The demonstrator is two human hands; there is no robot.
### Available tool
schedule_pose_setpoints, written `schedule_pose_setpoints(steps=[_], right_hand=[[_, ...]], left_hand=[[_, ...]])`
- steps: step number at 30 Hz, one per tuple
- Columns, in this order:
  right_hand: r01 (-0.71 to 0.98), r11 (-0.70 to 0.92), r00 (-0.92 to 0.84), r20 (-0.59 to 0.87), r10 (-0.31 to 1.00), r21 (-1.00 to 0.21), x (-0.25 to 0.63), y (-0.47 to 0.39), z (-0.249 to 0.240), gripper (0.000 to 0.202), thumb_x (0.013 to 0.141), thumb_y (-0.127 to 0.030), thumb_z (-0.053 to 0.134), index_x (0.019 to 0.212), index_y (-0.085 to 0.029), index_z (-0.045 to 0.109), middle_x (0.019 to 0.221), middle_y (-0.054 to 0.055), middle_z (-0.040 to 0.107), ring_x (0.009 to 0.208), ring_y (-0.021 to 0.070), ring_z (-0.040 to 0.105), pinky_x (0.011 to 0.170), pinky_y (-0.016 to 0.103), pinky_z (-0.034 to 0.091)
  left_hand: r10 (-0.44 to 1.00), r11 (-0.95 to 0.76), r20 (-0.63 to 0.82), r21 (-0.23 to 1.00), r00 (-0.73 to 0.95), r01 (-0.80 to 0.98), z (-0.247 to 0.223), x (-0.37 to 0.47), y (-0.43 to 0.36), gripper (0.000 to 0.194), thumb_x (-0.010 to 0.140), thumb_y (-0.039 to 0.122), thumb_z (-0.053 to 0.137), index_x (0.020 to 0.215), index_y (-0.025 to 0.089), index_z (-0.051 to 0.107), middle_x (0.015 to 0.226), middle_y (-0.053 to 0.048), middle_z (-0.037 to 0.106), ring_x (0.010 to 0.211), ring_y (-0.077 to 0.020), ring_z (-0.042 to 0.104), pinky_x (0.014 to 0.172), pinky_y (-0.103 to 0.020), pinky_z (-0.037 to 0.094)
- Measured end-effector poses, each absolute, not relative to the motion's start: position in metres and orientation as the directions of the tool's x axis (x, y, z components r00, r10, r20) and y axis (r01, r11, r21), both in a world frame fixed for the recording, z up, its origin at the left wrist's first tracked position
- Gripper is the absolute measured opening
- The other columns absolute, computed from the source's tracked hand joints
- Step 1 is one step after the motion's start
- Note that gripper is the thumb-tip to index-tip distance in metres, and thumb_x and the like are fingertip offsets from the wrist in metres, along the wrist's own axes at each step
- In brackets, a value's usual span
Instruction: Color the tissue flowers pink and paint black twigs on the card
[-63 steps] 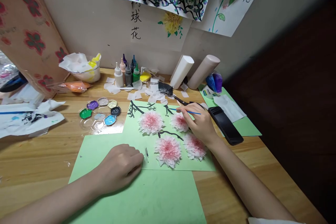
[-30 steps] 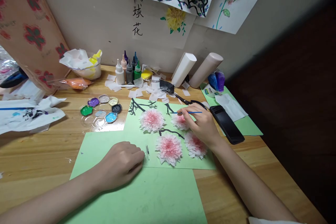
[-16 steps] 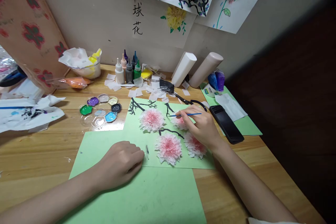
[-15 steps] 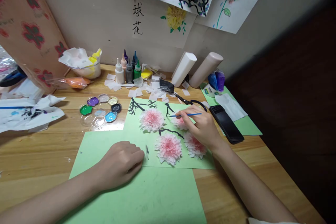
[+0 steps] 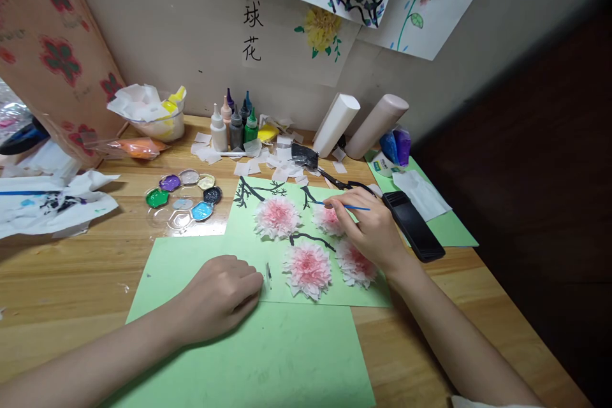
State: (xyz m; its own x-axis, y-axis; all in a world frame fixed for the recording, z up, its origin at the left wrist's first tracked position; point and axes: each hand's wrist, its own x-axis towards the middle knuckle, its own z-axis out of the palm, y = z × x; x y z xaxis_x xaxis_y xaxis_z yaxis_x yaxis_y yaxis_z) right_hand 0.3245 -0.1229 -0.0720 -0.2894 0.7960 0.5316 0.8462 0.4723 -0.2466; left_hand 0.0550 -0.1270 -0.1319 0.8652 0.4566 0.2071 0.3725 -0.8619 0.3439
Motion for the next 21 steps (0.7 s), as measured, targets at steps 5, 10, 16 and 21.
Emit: schedule_pose_setpoints(steps=[5,10,16,21], right_hand=[[0.845,0.477,-0.296,0.533,0.793,-0.241,0.3243,-0.1217,-0.0736,0.014,0.088,-0.015,0.047,0.084,-0.017,0.061,0.077,0.005,0.067,0.075,0.0188,0.057,0.072,0.034,0.046],[0.845,0.489,-0.318,0.531,0.785,-0.218,0.3216,-0.1240,-0.0739,0.015,0.088,-0.015,0.047,0.082,-0.017,0.061,0.076,0.005,0.068,0.073,0.0184,0.057,0.071,0.033,0.046],[0.848,0.486,-0.325,0.515,0.793,-0.212,0.3184,-0.1266,-0.0716,0.016,0.088,-0.016,0.046,0.082,-0.016,0.061,0.076,0.006,0.068,0.074,0.0186,0.059,0.069,0.032,0.047],[0.839,0.472,-0.312,0.473,0.824,-0.270,0.3160,-0.1280,-0.0684,0.019,0.090,-0.018,0.045,0.083,-0.016,0.062,0.075,0.005,0.068,0.075,0.0184,0.059,0.067,0.031,0.047]], left_hand=[[0.455,-0.864,0.217,0.341,0.864,0.370,-0.1313,0.0550,-0.1271,0.021,0.084,0.012,0.037,0.064,0.019,0.036,0.056,0.003,0.047,0.050,-0.0127,0.035,0.052,-0.027,0.025],[0.449,-0.868,0.217,0.336,0.867,0.366,-0.1304,0.0550,-0.1275,0.021,0.084,0.012,0.037,0.064,0.019,0.036,0.056,0.003,0.047,0.050,-0.0126,0.035,0.052,-0.027,0.025],[0.448,-0.869,0.228,0.337,0.864,0.362,-0.1296,0.0553,-0.1276,0.021,0.083,0.011,0.037,0.064,0.019,0.038,0.056,0.003,0.048,0.050,-0.0127,0.035,0.051,-0.028,0.025],[0.445,-0.872,0.231,0.331,0.865,0.361,-0.1288,0.0557,-0.1273,0.022,0.084,0.011,0.037,0.063,0.019,0.040,0.056,0.002,0.048,0.050,-0.0128,0.037,0.051,-0.028,0.025]])
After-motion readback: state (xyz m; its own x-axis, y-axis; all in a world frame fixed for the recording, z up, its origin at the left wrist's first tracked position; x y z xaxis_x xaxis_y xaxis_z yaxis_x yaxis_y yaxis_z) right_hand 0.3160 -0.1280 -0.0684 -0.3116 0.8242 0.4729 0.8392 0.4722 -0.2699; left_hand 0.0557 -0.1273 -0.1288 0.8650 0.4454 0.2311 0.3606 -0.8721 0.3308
